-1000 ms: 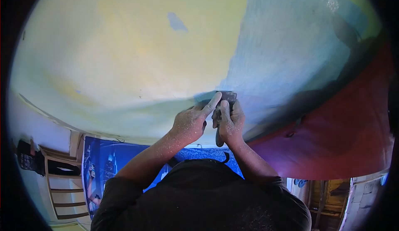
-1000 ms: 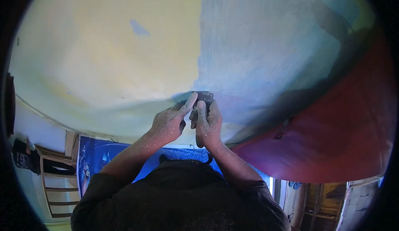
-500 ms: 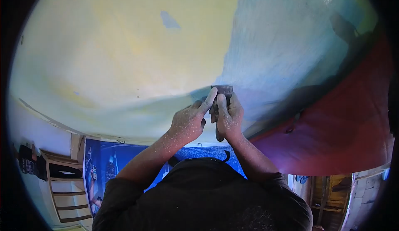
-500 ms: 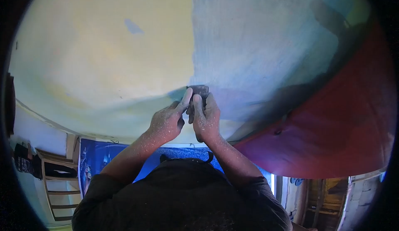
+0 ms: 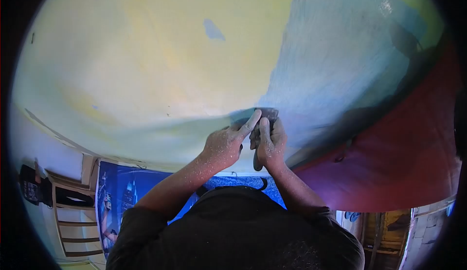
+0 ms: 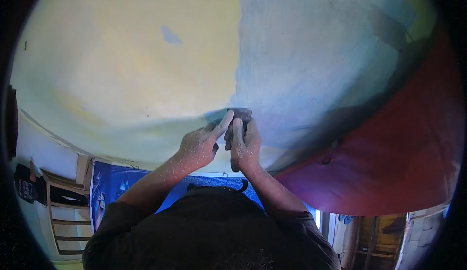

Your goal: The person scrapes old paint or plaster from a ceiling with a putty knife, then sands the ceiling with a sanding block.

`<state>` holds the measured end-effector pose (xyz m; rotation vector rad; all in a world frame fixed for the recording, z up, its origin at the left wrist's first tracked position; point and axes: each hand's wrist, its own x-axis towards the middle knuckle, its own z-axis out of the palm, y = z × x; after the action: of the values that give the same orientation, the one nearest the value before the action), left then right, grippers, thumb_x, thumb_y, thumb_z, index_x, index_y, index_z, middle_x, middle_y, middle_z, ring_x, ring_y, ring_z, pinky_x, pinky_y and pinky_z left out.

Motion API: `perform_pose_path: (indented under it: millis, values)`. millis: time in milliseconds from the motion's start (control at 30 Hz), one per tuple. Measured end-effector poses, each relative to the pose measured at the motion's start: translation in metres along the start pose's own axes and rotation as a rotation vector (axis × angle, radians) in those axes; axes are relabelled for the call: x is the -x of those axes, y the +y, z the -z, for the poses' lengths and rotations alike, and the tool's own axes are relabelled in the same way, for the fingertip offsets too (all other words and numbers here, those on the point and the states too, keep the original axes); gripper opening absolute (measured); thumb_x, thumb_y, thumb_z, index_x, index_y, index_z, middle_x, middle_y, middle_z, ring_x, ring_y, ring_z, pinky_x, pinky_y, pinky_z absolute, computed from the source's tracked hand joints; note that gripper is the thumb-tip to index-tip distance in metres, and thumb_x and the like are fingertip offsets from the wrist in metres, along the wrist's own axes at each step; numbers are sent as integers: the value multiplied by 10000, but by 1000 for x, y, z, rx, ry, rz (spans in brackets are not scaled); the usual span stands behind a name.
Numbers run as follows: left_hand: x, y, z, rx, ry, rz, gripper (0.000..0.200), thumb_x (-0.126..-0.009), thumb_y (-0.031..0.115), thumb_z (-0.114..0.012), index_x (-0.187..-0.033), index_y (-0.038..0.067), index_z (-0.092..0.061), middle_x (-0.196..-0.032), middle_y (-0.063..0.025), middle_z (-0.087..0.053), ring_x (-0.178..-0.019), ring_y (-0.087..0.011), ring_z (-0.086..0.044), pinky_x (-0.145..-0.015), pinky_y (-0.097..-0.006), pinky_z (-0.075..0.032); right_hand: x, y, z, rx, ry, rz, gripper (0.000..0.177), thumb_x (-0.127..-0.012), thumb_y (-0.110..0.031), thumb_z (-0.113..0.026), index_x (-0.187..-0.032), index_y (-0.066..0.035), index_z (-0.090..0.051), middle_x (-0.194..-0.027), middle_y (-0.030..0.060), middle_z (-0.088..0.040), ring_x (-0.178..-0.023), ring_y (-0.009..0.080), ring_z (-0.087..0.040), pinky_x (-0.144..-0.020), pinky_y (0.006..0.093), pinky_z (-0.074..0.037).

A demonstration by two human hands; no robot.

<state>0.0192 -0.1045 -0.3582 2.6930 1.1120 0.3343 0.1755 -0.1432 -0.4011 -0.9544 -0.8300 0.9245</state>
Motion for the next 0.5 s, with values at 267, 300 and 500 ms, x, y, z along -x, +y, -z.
perform_pose_path:
  millis: [267,300,500]
  values:
    - [-1,-1,-3,-22,5,7,1067,-871,-10,-685,-1766,302,-195,-1289,-205,-707,-991,-441,-754,-781,-529,-626,0,-9,7,53,-39,-123,255,-1185,-277,-523,-1149,-28,-569,-787,40,-617,-592,86,-559,-504,273,-470]
    - [0,-1,-5,-11,20,8,1072,-867,-11,-690,-1766,301,-196,-1285,-203,-708,-990,-439,-753,-784,-526,-625,0,-9,7,53,-41,-120,255,-1185,-275,-524,-1147,-27,-570,-789,39,-619,-595,85,-559,-507,272,-470]
    - [4,8,-19,11,116,50,1095,-842,-14,-721,-1762,281,-205,-1236,-190,-709,-979,-421,-749,-798,-513,-622,-3,-13,12,87,-102,-42,262,-1185,-270,-524,-1164,-16,-584,-800,34,-630,-619,75,-567,-530,260,-471]
